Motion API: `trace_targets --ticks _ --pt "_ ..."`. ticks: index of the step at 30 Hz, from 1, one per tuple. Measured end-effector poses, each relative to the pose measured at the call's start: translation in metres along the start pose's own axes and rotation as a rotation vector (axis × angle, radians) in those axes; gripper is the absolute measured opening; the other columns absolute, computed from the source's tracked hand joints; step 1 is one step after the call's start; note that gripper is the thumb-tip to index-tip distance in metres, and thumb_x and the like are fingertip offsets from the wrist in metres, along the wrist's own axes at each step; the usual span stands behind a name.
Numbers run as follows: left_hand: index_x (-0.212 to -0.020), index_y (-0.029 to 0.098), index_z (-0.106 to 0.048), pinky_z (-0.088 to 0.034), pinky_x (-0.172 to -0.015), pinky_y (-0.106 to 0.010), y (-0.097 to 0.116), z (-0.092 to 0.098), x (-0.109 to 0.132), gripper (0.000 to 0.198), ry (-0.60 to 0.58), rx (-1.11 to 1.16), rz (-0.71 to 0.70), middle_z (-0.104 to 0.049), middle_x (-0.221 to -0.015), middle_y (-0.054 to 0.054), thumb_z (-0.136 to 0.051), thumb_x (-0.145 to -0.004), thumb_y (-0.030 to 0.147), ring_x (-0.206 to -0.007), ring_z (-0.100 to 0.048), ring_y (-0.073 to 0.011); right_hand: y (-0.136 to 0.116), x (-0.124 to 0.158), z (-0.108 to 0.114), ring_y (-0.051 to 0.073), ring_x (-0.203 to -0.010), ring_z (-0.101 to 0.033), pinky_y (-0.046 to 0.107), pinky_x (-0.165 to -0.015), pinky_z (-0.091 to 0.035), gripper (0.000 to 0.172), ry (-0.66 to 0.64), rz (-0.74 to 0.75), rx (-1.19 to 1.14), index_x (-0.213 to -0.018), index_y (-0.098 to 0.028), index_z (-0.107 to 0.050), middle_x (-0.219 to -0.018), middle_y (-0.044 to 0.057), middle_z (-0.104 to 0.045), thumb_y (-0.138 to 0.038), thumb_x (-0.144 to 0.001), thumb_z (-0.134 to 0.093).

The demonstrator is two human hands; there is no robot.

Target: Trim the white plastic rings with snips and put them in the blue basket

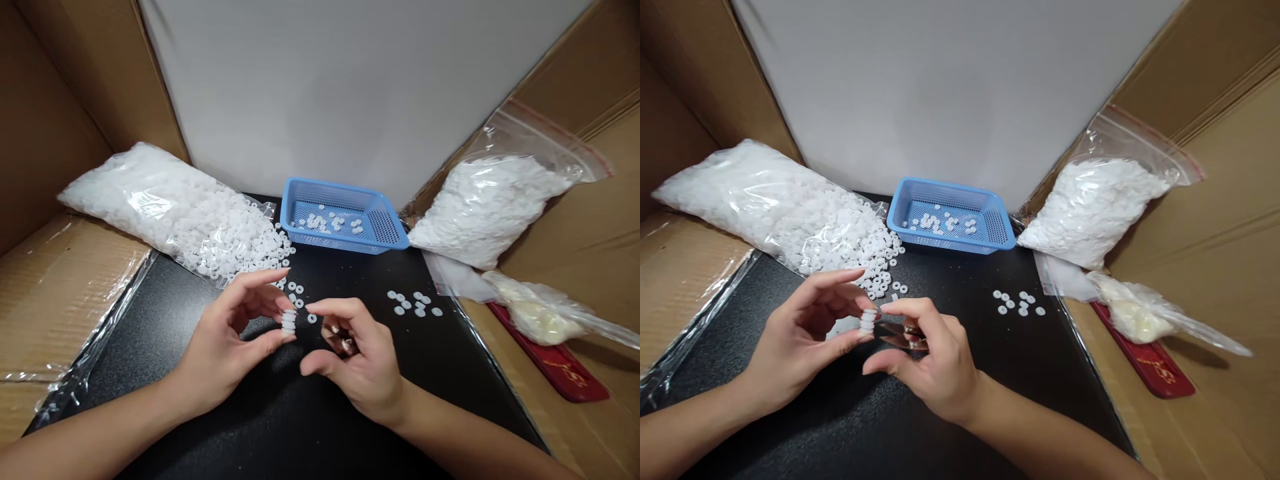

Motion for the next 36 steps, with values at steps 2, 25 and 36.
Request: trace_targets --ticks 2,25,36 --pt "-0.132 0.032 -0.064 -0.061 -0.084 -0.020 0.000 -0.002 0.001 0.058 -0.021 -0.022 -0.017 -0.075 -0.096 0.001 -0.080 -0.081 0.009 -0.089 -0.074 -0.0126 0.001 -0.001 -0.007 0.010 -0.059 -0.061 0.020 -0.055 -0.053 0.040 -0.036 -0.023 -0.027 -0.125 -0.023 -0.061 -0.078 -0.003 -0.062 -0.043 -0.091 -0.072" --pt "-0.141 0.020 -0.056 -0.060 -0.079 -0.024 -0.029 0.008 -0.003 0.074 0.070 0.187 0.403 -0.081 -0.078 0.000 -0.088 -0.074 0.020 -0.078 -0.077 -0.0160 0.003 0.001 -0.013 0.014 -0.078 -0.073 0.023 -0.072 -0.062 0.048 -0.044 0.111 0.066 -0.135 -0.024 -0.065 -0.095 0.004 -0.077 -0.008 -0.090 -0.070" --pt "-0.139 0.024 -0.057 -0.056 -0.075 -0.025 -0.041 0.001 0.003 0.072 0.113 0.408 0.533 -0.078 -0.085 0.000 -0.087 -0.074 0.016 -0.078 -0.073 -0.0158 0.006 -0.005 -0.011 0.013 -0.067 -0.069 0.021 -0.057 -0.057 0.021 -0.034 -0.061 -0.042 -0.106 -0.021 -0.076 -0.083 0.002 -0.073 -0.016 -0.086 -0.074"
Point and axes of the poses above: each hand's wrist, its own x-axis away from the middle knuckle, its own z-axis out of the back of the hand, y = z × x, the point moved 8 cm from there along -x, towards the middle knuckle
